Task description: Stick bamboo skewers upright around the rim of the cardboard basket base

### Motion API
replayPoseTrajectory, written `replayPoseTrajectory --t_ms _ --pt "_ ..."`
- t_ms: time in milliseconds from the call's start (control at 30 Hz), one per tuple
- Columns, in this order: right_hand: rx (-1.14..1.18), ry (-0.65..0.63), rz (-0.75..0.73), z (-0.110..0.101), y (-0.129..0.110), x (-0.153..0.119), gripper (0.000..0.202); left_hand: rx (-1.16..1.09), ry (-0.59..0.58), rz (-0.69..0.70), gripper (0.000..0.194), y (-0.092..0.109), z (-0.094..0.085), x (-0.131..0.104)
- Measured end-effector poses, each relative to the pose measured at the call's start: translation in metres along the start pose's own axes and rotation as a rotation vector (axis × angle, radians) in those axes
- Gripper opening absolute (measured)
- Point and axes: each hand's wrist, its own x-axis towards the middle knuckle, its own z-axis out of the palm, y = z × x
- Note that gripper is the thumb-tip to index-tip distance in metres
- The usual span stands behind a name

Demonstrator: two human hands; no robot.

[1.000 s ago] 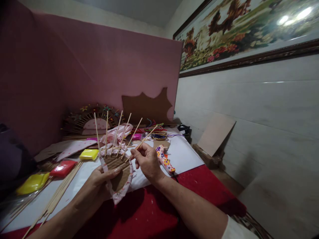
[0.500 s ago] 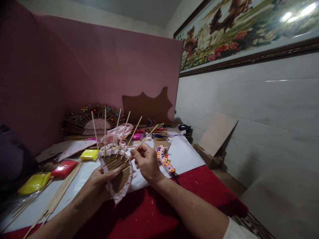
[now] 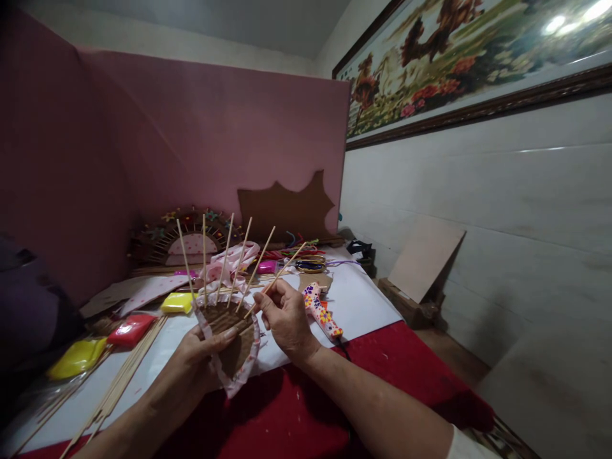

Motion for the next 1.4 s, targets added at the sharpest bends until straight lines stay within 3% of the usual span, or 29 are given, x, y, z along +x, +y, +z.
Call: replayPoseTrajectory --t_ms 200,733,1400 --pt "-0.008 -0.005 0.001 0.0003 0.001 0.0003 0.021 -0.03 0.006 0.001 0.036 -0.0006 0.0006 -0.0013" --pt "0.02 -0.011 0.011 0.0008 -0.0009 -0.0007 0.02 -0.011 -0.052 0.029 0.026 -0.002 -0.0003 -0.0006" --pt "0.016 -0.006 0.012 -0.0004 0.001 -0.0001 0.02 -0.044 -0.037 0.029 0.04 -0.0058 -0.0028 0.0028"
